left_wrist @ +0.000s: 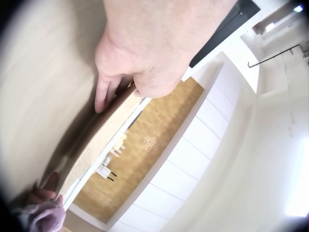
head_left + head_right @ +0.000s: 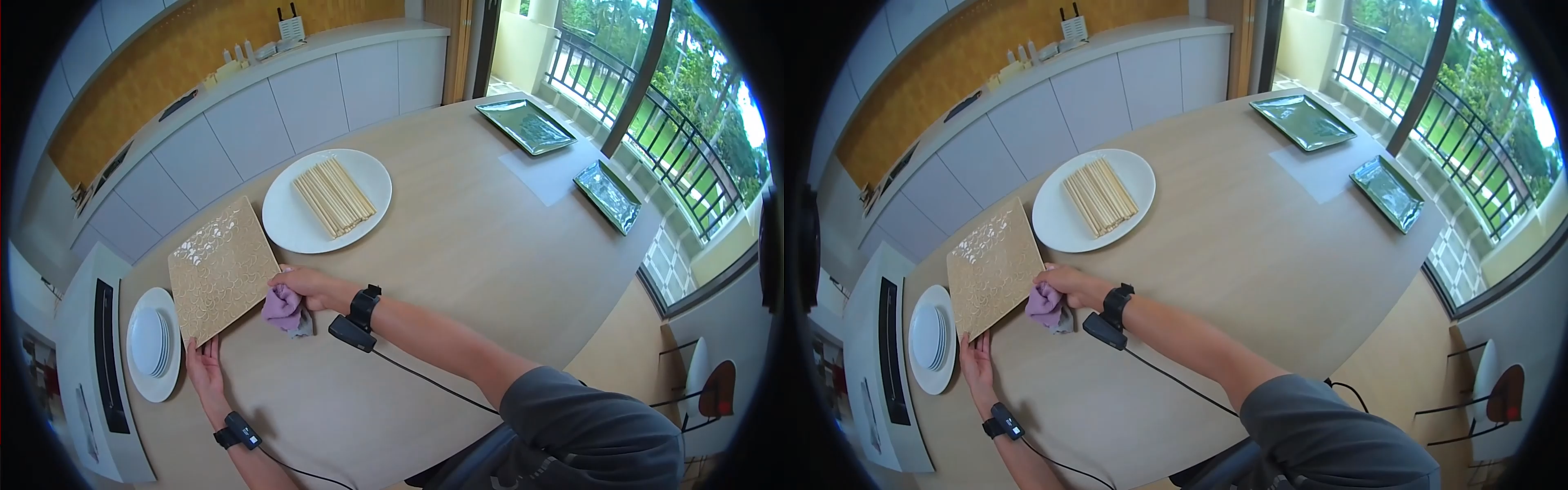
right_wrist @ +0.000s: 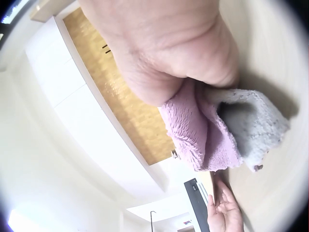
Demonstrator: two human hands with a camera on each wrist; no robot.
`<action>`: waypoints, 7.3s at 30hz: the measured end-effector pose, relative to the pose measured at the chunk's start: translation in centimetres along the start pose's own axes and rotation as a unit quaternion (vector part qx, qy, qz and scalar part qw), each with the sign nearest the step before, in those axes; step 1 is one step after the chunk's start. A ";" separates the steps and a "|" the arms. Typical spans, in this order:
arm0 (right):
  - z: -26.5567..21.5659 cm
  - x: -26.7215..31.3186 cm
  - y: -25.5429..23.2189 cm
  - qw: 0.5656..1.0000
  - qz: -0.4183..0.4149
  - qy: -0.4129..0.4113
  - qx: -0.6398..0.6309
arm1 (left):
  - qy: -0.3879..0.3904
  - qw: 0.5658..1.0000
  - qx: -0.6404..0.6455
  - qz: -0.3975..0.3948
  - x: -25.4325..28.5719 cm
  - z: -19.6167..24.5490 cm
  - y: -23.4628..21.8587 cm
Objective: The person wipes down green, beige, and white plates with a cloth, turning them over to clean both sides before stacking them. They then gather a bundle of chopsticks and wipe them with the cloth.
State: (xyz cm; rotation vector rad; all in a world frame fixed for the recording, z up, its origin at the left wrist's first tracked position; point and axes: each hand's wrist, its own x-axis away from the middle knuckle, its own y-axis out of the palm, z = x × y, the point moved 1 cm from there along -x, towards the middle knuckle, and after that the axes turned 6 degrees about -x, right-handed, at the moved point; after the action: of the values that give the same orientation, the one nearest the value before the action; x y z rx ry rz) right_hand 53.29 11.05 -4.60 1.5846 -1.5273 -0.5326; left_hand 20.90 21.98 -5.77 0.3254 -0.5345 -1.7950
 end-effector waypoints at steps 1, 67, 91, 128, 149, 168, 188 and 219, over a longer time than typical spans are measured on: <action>0.1 0.0 0.2 1.000 0.000 -0.005 -0.002 | -0.001 1.000 -0.002 -0.004 0.1 0.0 0.0; -2.2 43.0 -8.8 0.984 0.141 0.030 0.101 | -0.256 0.931 -0.212 -0.149 29.8 -5.9 20.1; -7.9 43.8 -12.8 0.910 0.217 -0.180 0.303 | -0.244 0.900 -0.319 -0.170 29.8 -4.5 21.7; -31.7 80.9 -39.3 0.693 0.553 -0.136 0.442 | -0.370 0.723 -0.291 -0.506 30.8 -40.0 74.2; -39.2 72.1 -34.5 0.733 0.511 -0.242 0.378 | -0.204 0.823 -0.334 -0.413 19.9 -35.6 78.1; -53.2 54.3 -43.7 0.708 0.494 -0.145 0.483 | -0.174 0.848 -0.414 -0.281 -0.2 -39.6 82.4; -54.7 52.8 -46.3 0.659 0.527 -0.192 0.501 | -0.175 0.831 -0.454 -0.269 -2.2 -41.0 84.6; -32.9 56.7 -26.3 0.751 0.375 -0.266 0.474 | 0.067 0.808 -0.540 -0.224 -1.9 -9.1 61.5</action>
State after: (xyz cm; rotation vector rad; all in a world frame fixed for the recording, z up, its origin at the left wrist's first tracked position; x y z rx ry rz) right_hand 104.06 -36.77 6.58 1.2813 -2.9821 0.3928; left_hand 76.86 8.56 17.88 -0.2509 0.7633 -2.2028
